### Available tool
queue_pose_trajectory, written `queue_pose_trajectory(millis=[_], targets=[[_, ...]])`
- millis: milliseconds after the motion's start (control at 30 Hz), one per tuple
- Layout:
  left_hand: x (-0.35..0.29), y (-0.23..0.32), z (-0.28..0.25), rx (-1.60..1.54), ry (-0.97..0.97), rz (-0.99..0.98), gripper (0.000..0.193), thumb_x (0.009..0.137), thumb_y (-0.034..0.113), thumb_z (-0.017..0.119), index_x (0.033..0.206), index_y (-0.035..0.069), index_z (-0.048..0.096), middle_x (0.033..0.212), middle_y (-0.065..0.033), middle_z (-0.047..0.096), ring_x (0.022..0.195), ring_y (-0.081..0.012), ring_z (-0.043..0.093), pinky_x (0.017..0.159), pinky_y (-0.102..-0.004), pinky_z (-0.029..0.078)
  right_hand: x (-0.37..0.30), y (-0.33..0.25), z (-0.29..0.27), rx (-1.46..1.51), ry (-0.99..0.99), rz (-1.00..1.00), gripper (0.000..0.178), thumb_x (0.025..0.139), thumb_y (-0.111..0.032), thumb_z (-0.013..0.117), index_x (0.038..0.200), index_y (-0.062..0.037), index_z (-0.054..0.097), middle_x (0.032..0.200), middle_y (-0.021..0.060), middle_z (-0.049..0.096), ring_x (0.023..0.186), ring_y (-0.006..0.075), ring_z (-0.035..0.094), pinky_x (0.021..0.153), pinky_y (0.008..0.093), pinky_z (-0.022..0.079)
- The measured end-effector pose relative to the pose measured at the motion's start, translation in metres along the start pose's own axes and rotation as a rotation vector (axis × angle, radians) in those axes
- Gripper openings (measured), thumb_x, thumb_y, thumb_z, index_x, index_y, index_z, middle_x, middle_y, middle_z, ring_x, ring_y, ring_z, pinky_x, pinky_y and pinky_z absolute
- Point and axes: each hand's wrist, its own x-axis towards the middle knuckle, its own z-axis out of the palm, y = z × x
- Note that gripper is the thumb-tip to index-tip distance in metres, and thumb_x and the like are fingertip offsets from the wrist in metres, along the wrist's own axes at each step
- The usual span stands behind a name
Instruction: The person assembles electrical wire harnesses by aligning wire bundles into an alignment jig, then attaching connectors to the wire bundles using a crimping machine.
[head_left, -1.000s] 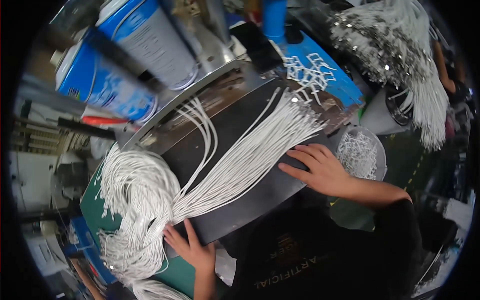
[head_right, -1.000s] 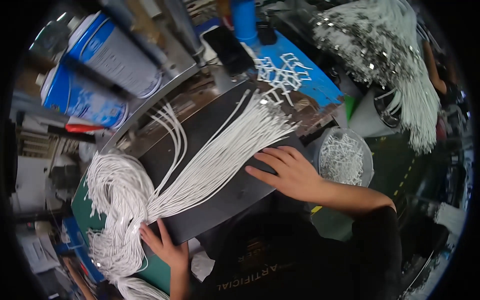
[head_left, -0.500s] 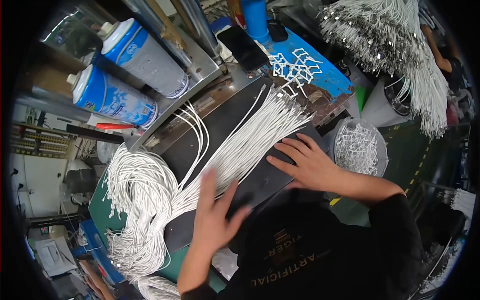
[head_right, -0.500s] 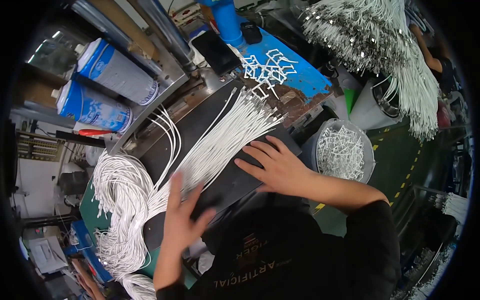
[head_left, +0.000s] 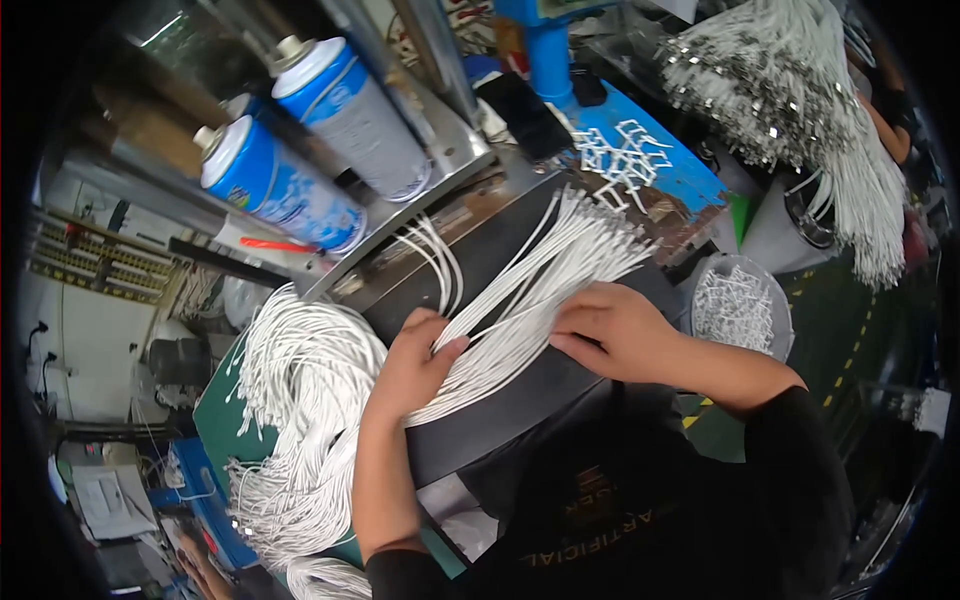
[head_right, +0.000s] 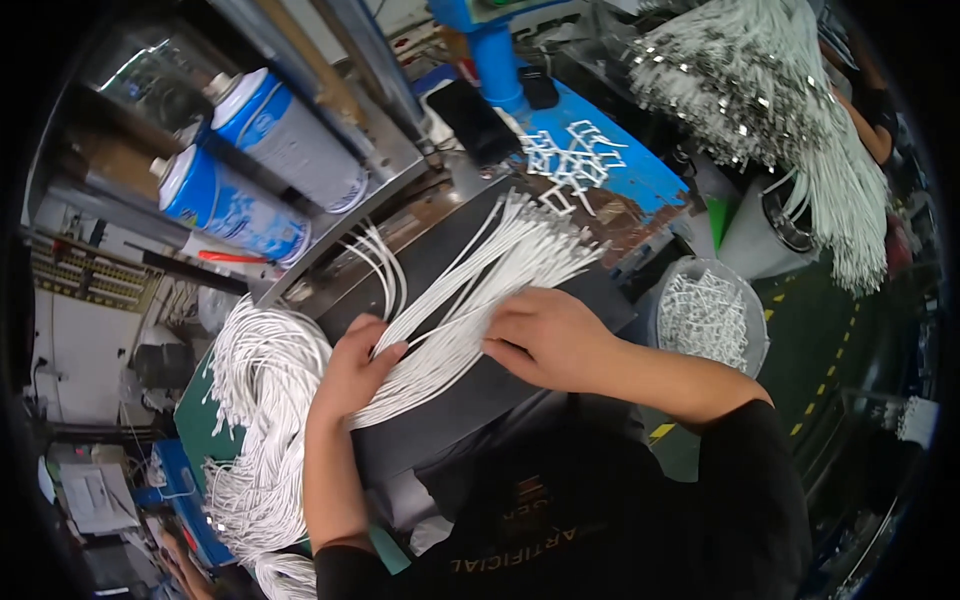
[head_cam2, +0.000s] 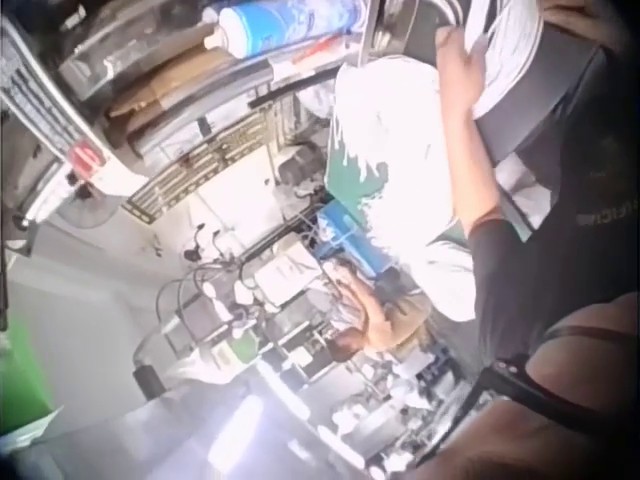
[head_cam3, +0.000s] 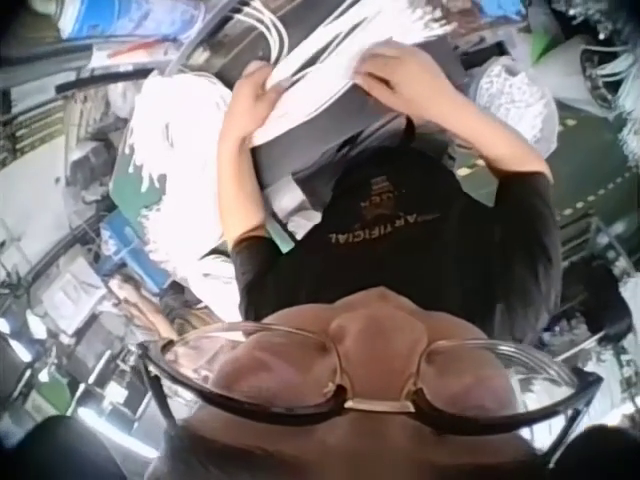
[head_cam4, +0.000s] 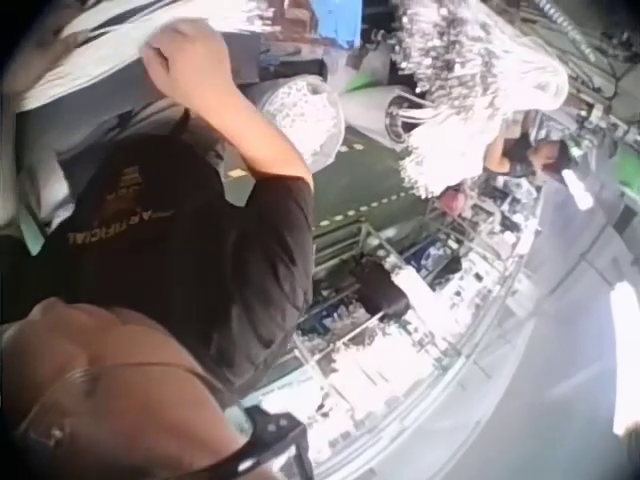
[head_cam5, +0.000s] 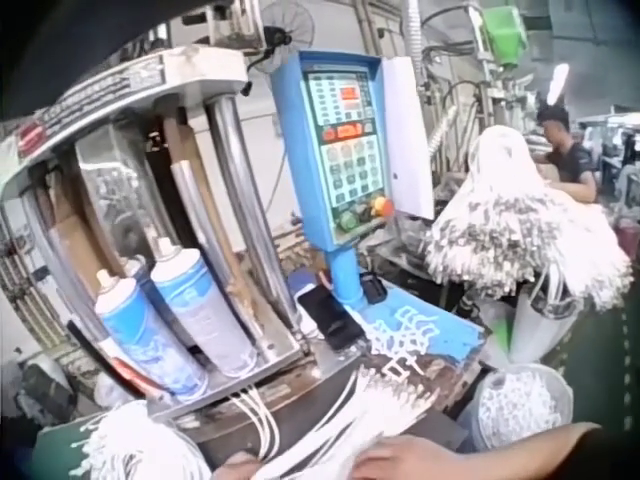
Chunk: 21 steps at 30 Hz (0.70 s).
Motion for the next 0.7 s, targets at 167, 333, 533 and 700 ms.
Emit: queue_pose_trajectory(millis=[167,333,533,700], targets=[[-0.028,-0.061,-0.012,-0.702,-0.056,-0.071,0.019,0.093,0.013,0.070,0.095,-0.005,0.070,0.089,-0.0072,0.061,0.076,-0.0128,0.058,0.067,-0.0276,0.046,0.093,-0.051,0.055,-0.038,-0.117,0.089,0.030,0.085,-0.018,0.067,0.114,-0.0092,0.068,0.118,0.0113,0.065,0.089,0.0341,0.069,0.068,0.0449,0.057],[-0.042,-0.065,-0.027,-0.590,0.029,-0.209,0.013,0.095,0.008,0.069,0.094,-0.005,0.070,0.087,-0.0004,0.065,0.075,-0.0055,0.058,0.064,-0.0240,0.046,0.116,0.033,0.003,-0.539,-0.185,0.313,0.025,0.080,-0.012,0.068,0.104,-0.0086,0.071,0.107,0.0105,0.071,0.096,0.0328,0.070,0.072,0.0456,0.057],[-0.052,-0.071,-0.013,-0.609,0.151,-0.269,0.017,0.095,0.013,0.070,0.093,-0.003,0.071,0.078,0.0005,0.064,0.070,-0.0043,0.050,0.061,-0.0238,0.043,0.102,-0.026,0.017,-0.344,-0.095,0.207,0.025,0.087,-0.025,0.071,0.104,-0.0075,0.072,0.110,0.0075,0.072,0.097,0.0321,0.070,0.074,0.0431,0.057],[-0.056,-0.036,-0.024,-0.805,0.198,-0.234,0.014,0.095,0.010,0.069,0.092,-0.003,0.071,0.080,-0.0004,0.066,0.068,-0.0053,0.052,0.061,-0.0229,0.043,0.079,-0.024,0.037,-0.301,-0.083,0.203,0.037,0.092,-0.037,0.069,0.110,-0.0054,0.069,0.097,0.0077,0.070,0.082,0.0266,0.069,0.066,0.0377,0.056]])
